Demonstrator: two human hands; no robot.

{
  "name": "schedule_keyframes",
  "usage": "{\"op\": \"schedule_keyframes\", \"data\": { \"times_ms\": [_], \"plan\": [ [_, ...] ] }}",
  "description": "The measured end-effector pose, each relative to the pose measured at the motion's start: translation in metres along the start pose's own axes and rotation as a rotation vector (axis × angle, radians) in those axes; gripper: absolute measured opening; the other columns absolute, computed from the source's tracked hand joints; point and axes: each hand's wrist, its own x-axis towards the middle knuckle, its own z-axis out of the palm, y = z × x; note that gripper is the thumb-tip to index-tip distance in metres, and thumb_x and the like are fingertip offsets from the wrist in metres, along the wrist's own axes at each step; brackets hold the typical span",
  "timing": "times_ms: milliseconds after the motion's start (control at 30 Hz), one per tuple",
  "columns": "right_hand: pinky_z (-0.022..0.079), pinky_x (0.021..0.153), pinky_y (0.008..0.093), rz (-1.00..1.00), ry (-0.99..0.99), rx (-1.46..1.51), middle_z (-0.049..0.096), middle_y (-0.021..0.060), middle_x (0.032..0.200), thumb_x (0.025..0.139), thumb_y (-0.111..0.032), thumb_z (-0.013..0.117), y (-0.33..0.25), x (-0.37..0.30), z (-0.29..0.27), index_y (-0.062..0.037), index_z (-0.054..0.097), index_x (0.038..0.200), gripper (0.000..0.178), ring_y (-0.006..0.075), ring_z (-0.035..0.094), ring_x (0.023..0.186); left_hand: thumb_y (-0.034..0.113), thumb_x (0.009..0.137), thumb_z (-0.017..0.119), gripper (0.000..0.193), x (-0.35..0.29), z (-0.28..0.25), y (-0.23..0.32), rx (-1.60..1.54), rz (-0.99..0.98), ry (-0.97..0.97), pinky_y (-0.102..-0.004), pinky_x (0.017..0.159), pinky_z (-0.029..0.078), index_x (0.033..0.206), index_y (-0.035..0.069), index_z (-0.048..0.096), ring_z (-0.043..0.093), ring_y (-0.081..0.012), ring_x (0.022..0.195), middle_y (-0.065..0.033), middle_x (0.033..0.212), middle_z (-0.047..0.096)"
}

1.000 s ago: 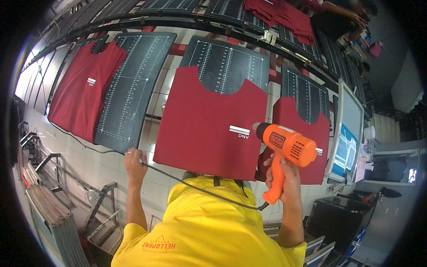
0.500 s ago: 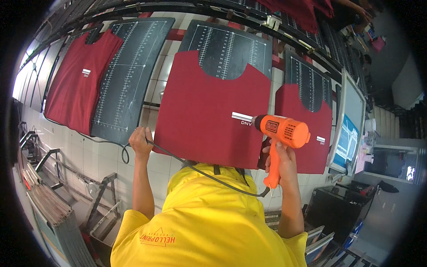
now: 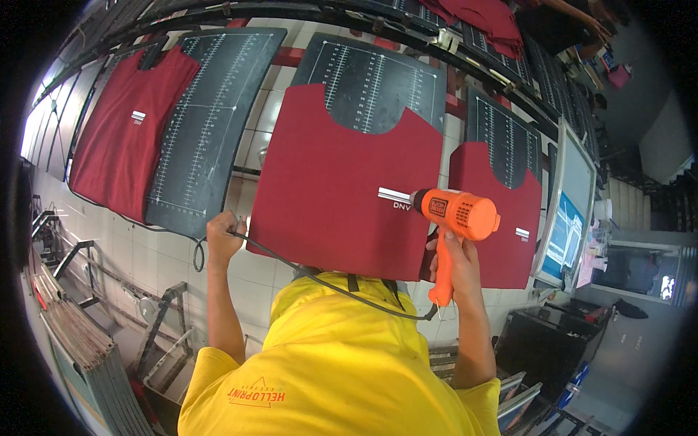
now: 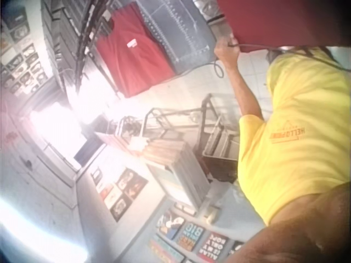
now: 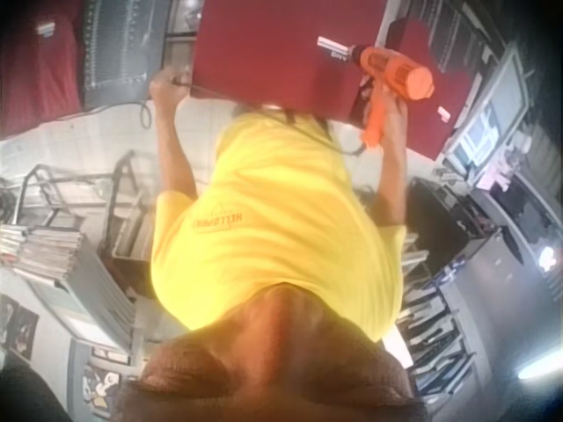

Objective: The person spreads ink over a mesh screen using a squeegee to print designs onto fabric panels and then uses a handheld heat gun to dry the ink.

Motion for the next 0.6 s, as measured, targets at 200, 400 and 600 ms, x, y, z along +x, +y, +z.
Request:
{"op": "schedule_keyframes", "data": {
  "times_ms": [200, 400, 600],
  "plan": [
    [0.047, 0.040, 0.0268, -0.001, 0.002, -0.067, 0.063, 0.0095, 0.086, 0.100, -0.036, 0.052, -0.005, 0.000, 0.003, -0.0026, 0.053, 0.115, 0.037, 0.0120, 0.056, 0.054, 0.003, 0.075, 0.072, 0.037, -0.004, -0.005, 0.009, 0.016, 0.087, -0.051, -0.0377, 0.045, 0.031, 0.056, 0.005, 0.040, 0.040, -0.0277, 0.045, -0.0101, 0.053, 0.039],
    [0.046, 0.040, 0.0267, 0.000, -0.021, -0.093, 0.063, 0.0094, 0.085, 0.100, -0.034, 0.052, -0.007, 0.003, 0.000, -0.0026, 0.053, 0.115, 0.034, 0.0120, 0.056, 0.053, 0.000, 0.074, 0.069, 0.038, -0.013, -0.013, 0.029, -0.007, 0.113, -0.020, -0.0372, 0.044, 0.028, 0.056, 0.007, 0.036, 0.038, -0.0267, 0.044, -0.0085, 0.052, 0.037],
    [0.047, 0.040, 0.0269, 0.012, -0.025, -0.141, 0.062, 0.0092, 0.086, 0.100, -0.031, 0.051, -0.008, 0.005, 0.000, -0.0026, 0.053, 0.115, 0.032, 0.0123, 0.057, 0.053, -0.001, 0.073, 0.070, 0.038, -0.017, -0.012, 0.039, -0.008, 0.129, -0.009, -0.0362, 0.044, 0.028, 0.056, 0.007, 0.037, 0.038, -0.0253, 0.044, -0.0076, 0.053, 0.038]
  ]
}}
